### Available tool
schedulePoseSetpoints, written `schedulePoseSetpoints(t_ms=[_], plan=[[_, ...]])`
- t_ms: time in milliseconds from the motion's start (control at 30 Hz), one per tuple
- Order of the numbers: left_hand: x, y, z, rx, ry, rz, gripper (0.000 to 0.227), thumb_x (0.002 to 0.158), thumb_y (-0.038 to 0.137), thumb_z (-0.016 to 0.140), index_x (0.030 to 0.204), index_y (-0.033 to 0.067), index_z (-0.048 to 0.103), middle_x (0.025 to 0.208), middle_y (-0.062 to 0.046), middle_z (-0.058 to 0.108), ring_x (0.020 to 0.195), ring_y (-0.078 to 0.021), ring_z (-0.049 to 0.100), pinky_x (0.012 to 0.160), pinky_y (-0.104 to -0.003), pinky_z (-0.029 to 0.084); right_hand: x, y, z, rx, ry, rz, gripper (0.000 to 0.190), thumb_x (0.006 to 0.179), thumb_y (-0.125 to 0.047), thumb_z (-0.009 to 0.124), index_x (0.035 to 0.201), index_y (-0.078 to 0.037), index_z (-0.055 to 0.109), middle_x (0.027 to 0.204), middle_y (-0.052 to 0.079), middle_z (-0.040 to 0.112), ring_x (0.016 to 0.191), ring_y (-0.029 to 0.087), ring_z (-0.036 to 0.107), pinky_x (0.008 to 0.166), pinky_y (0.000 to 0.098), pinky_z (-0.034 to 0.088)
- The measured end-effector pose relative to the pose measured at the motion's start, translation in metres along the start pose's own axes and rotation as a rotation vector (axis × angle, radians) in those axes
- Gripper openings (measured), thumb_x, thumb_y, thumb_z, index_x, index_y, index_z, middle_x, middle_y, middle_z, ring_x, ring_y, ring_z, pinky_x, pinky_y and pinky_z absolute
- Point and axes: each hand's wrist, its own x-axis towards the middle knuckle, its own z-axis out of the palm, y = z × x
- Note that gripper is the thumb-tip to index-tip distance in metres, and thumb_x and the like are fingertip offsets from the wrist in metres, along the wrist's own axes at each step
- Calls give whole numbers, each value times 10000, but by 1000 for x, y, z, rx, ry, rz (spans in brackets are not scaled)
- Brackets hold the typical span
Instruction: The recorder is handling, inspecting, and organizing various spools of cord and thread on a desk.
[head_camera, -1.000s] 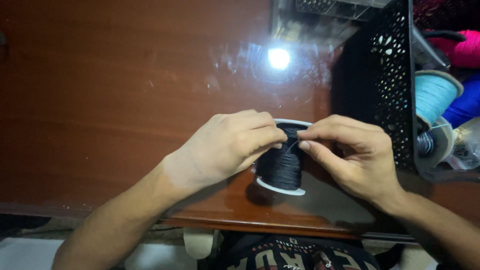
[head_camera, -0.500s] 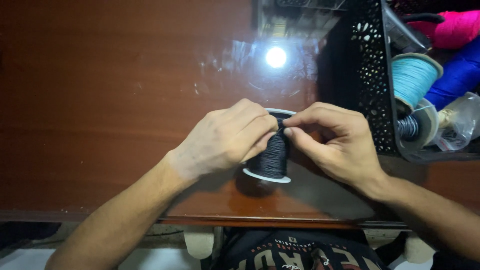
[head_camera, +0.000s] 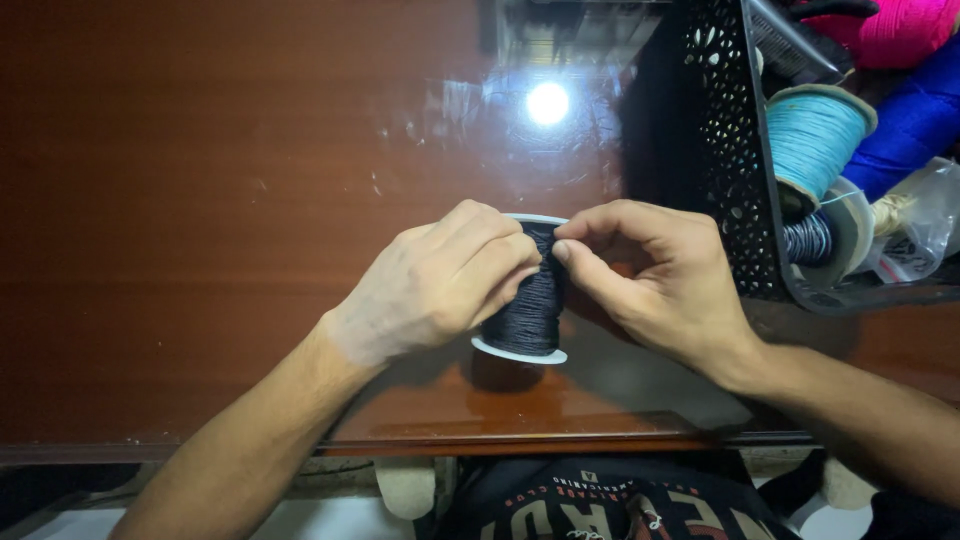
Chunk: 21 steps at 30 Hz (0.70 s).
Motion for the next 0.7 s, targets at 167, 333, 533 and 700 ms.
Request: schedulePoseSetpoints(t_ms=[167, 333, 533, 700], plan=[[-2, -2, 2, 10, -11, 11, 198, 966, 94, 744, 1097, 13, 620, 1049, -113, 656, 983, -265, 671, 797, -345, 602, 0, -2, 1, -5, 1, 6, 137, 930, -90, 738, 1044, -14, 750, 886, 45, 742, 703, 61, 699, 535, 193, 582], [-1, -1, 1, 50, 2, 9, 200, 953, 89, 742, 1096, 12, 624, 1055, -111, 658, 974, -262, 668, 811, -363, 601, -1, 5, 0, -36, -41, -167, 148, 931, -45, 735, 1077, -22, 753, 908, 39, 720, 749, 66, 688, 571, 185, 560], [0, 1, 1, -39, 12, -95, 162, 967, 83, 742, 1072, 23, 634, 1021, -86, 651, 918, -235, 651, 749, -339, 574, 0, 7, 0, 10, -87, -172, 206, 861, -35, 784, 1066, -46, 772, 939, 22, 699, 720, 65, 617, 555, 205, 450], [2, 4, -3, -155, 14, -218, 147, 967, 70, 718, 1086, 38, 638, 1007, -72, 623, 902, -239, 608, 745, -353, 545, 1, 3, 1, 112, -118, -71, 140, 916, -38, 756, 1056, -26, 762, 953, 16, 667, 838, 53, 616, 694, 189, 491]])
